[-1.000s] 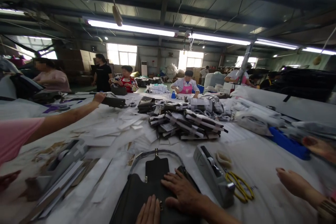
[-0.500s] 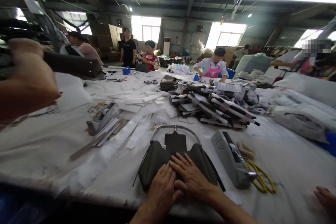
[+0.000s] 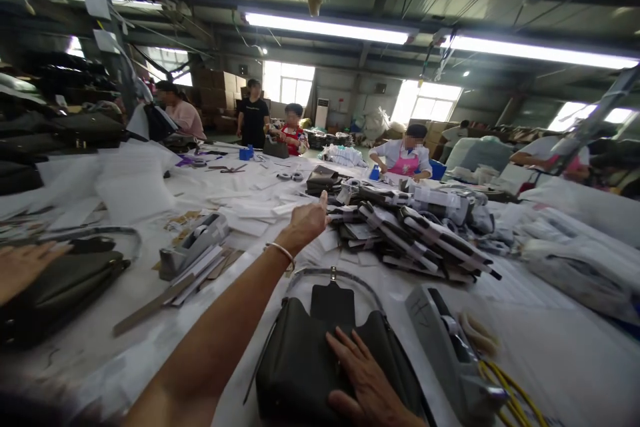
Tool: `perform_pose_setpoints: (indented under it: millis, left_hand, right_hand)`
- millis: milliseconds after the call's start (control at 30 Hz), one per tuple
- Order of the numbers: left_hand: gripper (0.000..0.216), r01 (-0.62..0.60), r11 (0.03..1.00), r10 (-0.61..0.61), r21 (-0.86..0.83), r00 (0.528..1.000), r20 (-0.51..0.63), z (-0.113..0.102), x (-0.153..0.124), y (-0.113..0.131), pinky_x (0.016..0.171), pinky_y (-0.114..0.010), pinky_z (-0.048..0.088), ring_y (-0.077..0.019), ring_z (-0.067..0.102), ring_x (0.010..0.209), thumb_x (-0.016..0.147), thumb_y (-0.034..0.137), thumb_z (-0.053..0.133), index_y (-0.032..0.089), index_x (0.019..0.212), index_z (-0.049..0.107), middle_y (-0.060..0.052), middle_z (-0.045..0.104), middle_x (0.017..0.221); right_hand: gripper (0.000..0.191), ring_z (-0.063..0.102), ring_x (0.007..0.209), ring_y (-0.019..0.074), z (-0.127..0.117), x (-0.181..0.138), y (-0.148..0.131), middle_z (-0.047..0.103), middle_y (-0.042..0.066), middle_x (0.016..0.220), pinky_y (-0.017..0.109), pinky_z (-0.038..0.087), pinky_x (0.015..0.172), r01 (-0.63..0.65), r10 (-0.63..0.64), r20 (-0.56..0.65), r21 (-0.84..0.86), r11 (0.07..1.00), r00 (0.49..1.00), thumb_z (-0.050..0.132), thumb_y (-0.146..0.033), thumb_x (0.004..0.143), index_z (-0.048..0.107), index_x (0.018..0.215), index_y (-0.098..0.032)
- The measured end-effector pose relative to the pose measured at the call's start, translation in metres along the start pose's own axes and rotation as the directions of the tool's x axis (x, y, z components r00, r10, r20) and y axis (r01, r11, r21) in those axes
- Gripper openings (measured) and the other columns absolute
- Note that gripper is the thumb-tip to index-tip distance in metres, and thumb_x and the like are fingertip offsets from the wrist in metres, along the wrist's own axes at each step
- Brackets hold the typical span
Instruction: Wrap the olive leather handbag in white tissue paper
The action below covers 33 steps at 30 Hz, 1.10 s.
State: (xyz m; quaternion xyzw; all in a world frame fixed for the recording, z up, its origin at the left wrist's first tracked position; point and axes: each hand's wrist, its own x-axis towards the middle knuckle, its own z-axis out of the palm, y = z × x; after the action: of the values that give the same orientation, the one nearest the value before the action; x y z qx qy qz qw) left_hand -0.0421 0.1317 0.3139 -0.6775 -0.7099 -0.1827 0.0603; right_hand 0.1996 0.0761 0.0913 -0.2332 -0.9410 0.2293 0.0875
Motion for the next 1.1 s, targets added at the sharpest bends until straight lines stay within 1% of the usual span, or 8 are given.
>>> perform_pose_setpoints:
  millis: [100, 233, 367, 533, 700, 800, 933, 1100]
  left_hand:
    - [0.051, -0.047, 0.998, 0.049, -0.048, 0.998, 0.039, 0.023, 0.001, -0.005, 0.086, -0.032, 0.048, -0.0263, 0.067, 0.103, 0.096, 0.03, 0.055, 0.011, 0.142, 0.043, -0.018, 0.07, 0.111]
    - [0.027, -0.066, 0.99, 0.082, -0.121, 0.988, 0.128, 0.087, -0.053, -0.016, 0.082, -0.025, 0.05, -0.0202, 0.069, 0.096, 0.09, 0.035, 0.064, 0.022, 0.113, 0.069, -0.006, 0.074, 0.099]
    - [0.027, 0.105, 0.99, -0.097, -0.099, 0.992, 0.079, 0.128, -0.104, -0.058, 0.094, -0.025, 0.048, -0.0164, 0.065, 0.107, 0.094, 0.03, 0.058, 0.026, 0.119, 0.066, -0.002, 0.07, 0.117]
    - [0.039, 0.414, 0.907, -0.411, 0.068, 0.91, -0.065, 0.139, -0.133, -0.133, 0.11, -0.046, 0.036, -0.0313, 0.047, 0.132, 0.089, 0.019, 0.058, 0.017, 0.128, 0.059, -0.016, 0.054, 0.139]
    - [0.024, 0.47, 0.872, -0.471, 0.139, 0.882, -0.03, 0.141, -0.138, -0.17, 0.098, -0.05, 0.043, -0.0358, 0.06, 0.111, 0.088, 0.017, 0.055, 0.012, 0.107, 0.068, -0.019, 0.067, 0.113]
    - [0.019, 0.44, 0.888, -0.444, 0.131, 0.896, -0.003, 0.139, -0.131, -0.17, 0.098, -0.051, 0.042, -0.0377, 0.06, 0.11, 0.087, 0.017, 0.057, 0.01, 0.098, 0.07, -0.021, 0.068, 0.108]
    - [0.025, 0.363, 0.931, -0.364, 0.038, 0.931, 0.025, 0.132, -0.114, -0.149, 0.102, -0.046, 0.042, -0.0334, 0.059, 0.115, 0.087, 0.02, 0.059, 0.012, 0.109, 0.069, -0.018, 0.067, 0.116]
    - [0.03, 0.118, 0.972, -0.093, -0.205, 0.987, 0.13, 0.114, -0.11, -0.07, 0.095, -0.027, 0.048, -0.0195, 0.065, 0.109, 0.096, 0.035, 0.051, 0.022, 0.118, 0.067, -0.005, 0.069, 0.12]
  right_hand:
    - [0.081, 0.023, 0.146, 0.0325, 0.003, -0.001, 0.001, 0.032, 0.009, 0.157, 0.056, 0.021, 0.121, -0.009, 0.009, -0.019, 0.003, 1.0, 1.0, 0.056, -0.059, 0.092, 0.024, 0.156, -0.023]
    - [0.073, 0.025, 0.146, 0.0324, 0.012, -0.004, 0.007, 0.033, 0.006, 0.156, 0.057, 0.024, 0.12, 0.004, -0.007, -0.063, -0.045, 0.999, 0.998, 0.054, -0.053, 0.095, 0.023, 0.156, -0.027]
    - [0.071, 0.029, 0.145, 0.0319, 0.023, -0.005, 0.016, 0.035, 0.006, 0.156, 0.058, 0.027, 0.119, 0.018, -0.03, -0.11, -0.11, 0.994, 0.993, 0.053, -0.049, 0.097, 0.02, 0.156, -0.028]
    - [0.067, 0.03, 0.145, 0.0298, 0.028, -0.005, 0.02, 0.037, 0.003, 0.155, 0.058, 0.03, 0.118, 0.017, -0.038, -0.148, -0.141, 0.99, 0.988, 0.051, -0.046, 0.098, 0.021, 0.156, -0.03]
    - [0.063, 0.03, 0.145, 0.0287, 0.023, -0.004, 0.015, 0.039, 0.002, 0.154, 0.057, 0.03, 0.118, 0.008, -0.028, -0.143, -0.137, 0.991, 0.989, 0.051, -0.045, 0.099, 0.027, 0.154, -0.031]
    - [0.06, 0.031, 0.144, 0.0284, 0.019, -0.003, 0.01, 0.041, 0.003, 0.153, 0.056, 0.028, 0.119, 0.012, -0.028, -0.134, -0.117, 0.993, 0.991, 0.051, -0.045, 0.099, 0.031, 0.153, -0.03]
    - [0.056, 0.032, 0.144, 0.0279, 0.013, 0.0, 0.004, 0.042, 0.003, 0.152, 0.055, 0.027, 0.119, -0.009, -0.001, -0.119, -0.086, 0.996, 0.993, 0.05, -0.046, 0.099, 0.037, 0.151, -0.029]
    - [0.054, 0.03, 0.145, 0.0273, 0.006, 0.001, -0.006, 0.042, 0.004, 0.153, 0.055, 0.025, 0.12, -0.049, 0.042, -0.102, -0.071, 0.996, 0.994, 0.047, -0.049, 0.1, 0.041, 0.149, -0.027]
